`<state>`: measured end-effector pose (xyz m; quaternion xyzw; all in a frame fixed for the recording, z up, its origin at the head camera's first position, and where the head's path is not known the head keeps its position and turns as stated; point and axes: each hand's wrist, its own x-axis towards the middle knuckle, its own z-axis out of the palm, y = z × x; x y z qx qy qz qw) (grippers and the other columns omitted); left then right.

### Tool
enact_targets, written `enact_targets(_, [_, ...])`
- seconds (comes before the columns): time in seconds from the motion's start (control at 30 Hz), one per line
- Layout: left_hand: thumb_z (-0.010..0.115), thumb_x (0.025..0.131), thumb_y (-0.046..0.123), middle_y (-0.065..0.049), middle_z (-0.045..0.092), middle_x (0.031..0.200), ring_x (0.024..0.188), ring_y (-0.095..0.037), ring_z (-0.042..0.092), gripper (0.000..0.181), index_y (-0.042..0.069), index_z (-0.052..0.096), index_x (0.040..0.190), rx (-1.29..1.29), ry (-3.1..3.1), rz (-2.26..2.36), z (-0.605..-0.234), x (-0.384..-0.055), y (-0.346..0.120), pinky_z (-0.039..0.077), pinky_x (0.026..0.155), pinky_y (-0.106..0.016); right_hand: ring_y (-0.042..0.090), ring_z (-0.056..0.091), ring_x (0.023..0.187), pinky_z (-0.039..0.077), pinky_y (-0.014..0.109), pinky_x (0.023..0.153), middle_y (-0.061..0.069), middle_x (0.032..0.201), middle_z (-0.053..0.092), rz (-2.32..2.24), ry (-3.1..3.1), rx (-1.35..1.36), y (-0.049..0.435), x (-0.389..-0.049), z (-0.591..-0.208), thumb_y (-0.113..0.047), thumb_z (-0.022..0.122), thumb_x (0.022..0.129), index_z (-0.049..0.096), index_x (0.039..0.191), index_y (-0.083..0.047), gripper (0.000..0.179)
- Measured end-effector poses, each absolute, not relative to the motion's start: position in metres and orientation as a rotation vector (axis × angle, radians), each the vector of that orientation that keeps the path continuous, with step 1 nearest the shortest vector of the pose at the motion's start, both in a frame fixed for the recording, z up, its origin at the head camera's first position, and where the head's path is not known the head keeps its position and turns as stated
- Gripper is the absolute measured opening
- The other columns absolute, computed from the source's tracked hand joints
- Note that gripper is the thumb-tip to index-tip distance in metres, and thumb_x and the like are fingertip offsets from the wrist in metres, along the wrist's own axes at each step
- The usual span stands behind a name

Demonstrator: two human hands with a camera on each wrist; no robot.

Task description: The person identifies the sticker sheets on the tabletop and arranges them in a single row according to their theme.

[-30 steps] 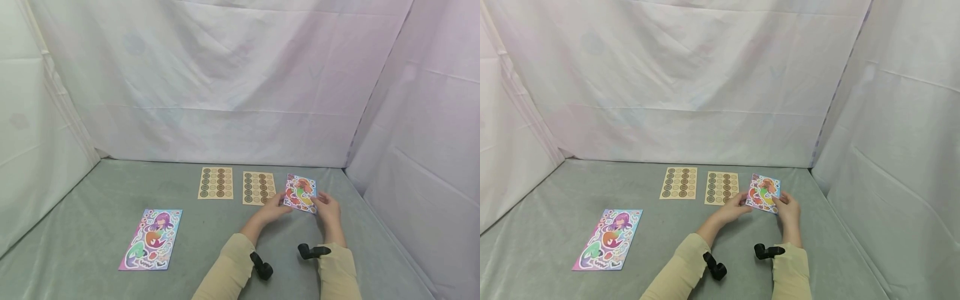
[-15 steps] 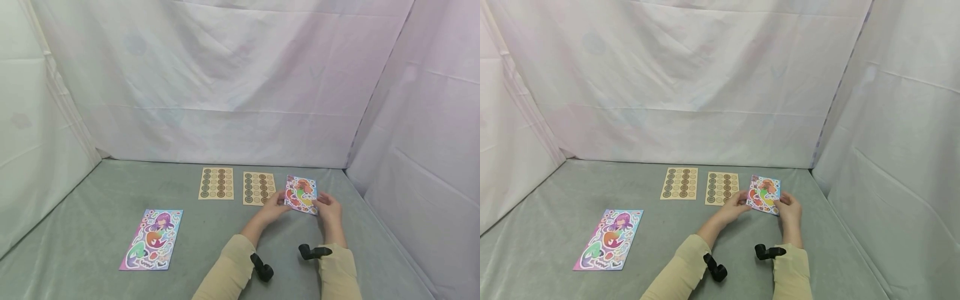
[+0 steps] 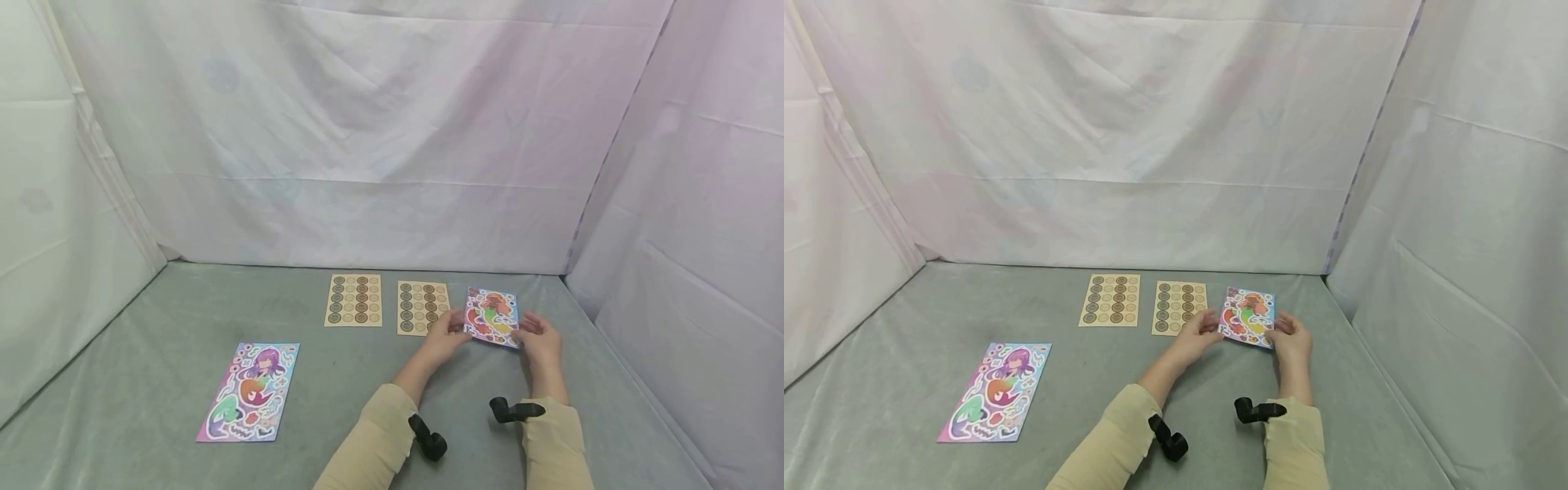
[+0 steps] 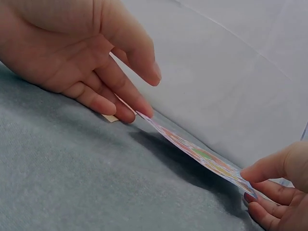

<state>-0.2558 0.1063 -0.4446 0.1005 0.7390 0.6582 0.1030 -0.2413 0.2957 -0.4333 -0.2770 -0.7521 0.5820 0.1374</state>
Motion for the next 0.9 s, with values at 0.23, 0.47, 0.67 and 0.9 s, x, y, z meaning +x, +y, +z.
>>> enact_targets(0.23, [0.068,0.086,0.011,-0.007,0.059,0.125,0.119,-0.025,0.052,0.057,0.007,0.046,0.139,0.270,2.169,1.976,-0.443,-0.254,0.106,0.042,0.099,-0.040,0.033,0.047,0.125,0.041,0.044,0.100,0.019,0.135,0.051,1.736,-2.135,-0.806,0.293,-0.238,-0.427,0.010,0.063,0.082,0.048,0.140,-0.006,0.062])
enact_targets(0.47, [0.068,0.085,0.006,-0.011,0.059,0.122,0.112,-0.024,0.057,0.059,0.002,0.044,0.139,0.262,2.110,2.079,-0.440,-0.254,0.105,0.049,0.091,-0.034,0.032,0.049,0.122,0.044,0.040,0.098,0.019,0.134,0.052,1.777,-2.092,-0.798,0.292,-0.239,-0.423,0.011,0.062,0.081,0.048,0.140,-0.006,0.063])
enact_targets(0.67, [0.067,0.082,0.000,-0.011,0.062,0.117,0.106,-0.023,0.061,0.060,-0.002,0.045,0.138,0.176,2.077,2.167,-0.440,-0.256,0.108,0.052,0.085,-0.031,0.030,0.052,0.119,0.048,0.034,0.091,0.018,0.133,0.053,1.769,-2.067,-0.802,0.286,-0.240,-0.417,0.013,0.062,0.079,0.048,0.140,-0.007,0.065])
enact_targets(0.9, [0.066,0.082,0.002,-0.007,0.063,0.114,0.099,-0.019,0.062,0.059,0.000,0.046,0.138,0.064,2.038,2.223,-0.436,-0.256,0.107,0.053,0.081,-0.030,0.029,0.050,0.122,0.045,0.039,0.096,0.016,0.135,0.053,1.800,-2.021,-0.799,0.281,-0.242,-0.412,0.013,0.062,0.079,0.048,0.140,-0.008,0.066])
